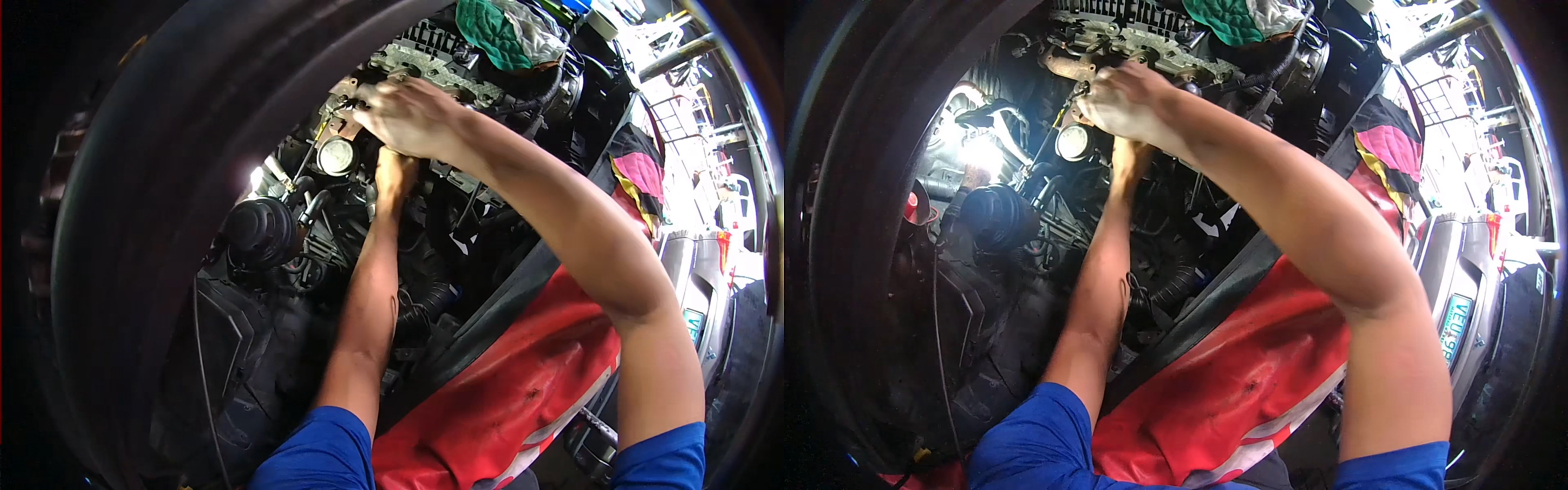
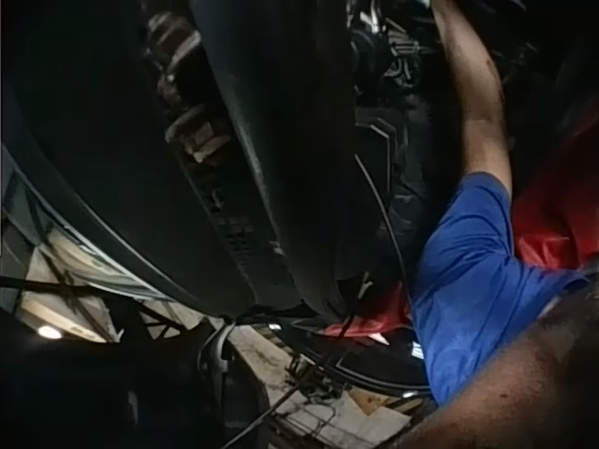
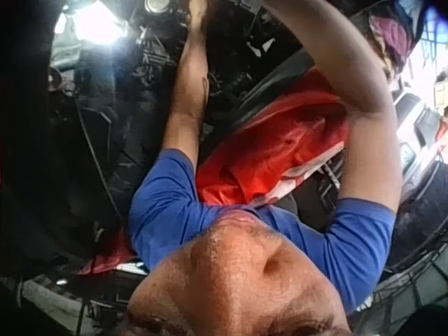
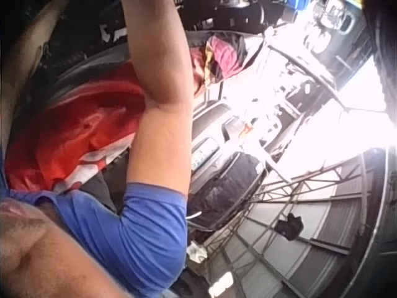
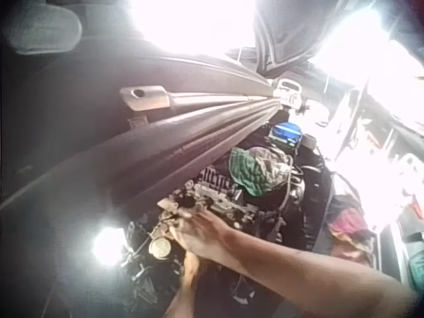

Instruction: The recorder performs engine repair and inspection on a black vehicle, adjusting components and using rags to clean parts.

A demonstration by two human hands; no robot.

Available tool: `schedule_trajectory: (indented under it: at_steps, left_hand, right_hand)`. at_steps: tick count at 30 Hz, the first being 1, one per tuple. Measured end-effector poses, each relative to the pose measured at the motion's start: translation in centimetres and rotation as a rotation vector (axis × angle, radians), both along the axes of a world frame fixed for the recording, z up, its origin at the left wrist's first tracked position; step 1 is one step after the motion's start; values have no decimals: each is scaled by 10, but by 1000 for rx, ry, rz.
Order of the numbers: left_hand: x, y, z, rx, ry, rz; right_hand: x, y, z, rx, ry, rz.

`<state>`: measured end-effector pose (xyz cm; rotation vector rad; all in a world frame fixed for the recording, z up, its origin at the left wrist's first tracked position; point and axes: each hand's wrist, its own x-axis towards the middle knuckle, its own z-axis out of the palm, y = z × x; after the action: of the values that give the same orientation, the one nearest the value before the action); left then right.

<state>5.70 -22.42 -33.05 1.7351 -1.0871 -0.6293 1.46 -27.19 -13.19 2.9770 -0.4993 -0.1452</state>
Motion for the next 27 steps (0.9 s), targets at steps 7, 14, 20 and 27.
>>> schedule_trajectory:
  at_steps: [7,14,20,27]
  left_hand:
    - [8,-12,-42,-672,-292,-81]
    - [-15,-15,-4,-310,397,28]
    - [-13,-8,2,-459,320,-39]
    - [-11,4,7,-175,98,38]
  right_hand:
    - [94,-13,-39,-234,306,36]
    - [53,-56,-48,-397,357,407]
    - [9,-35,-45,-24,-112,64]
    - [-13,-18,-16,-88,-52,134]
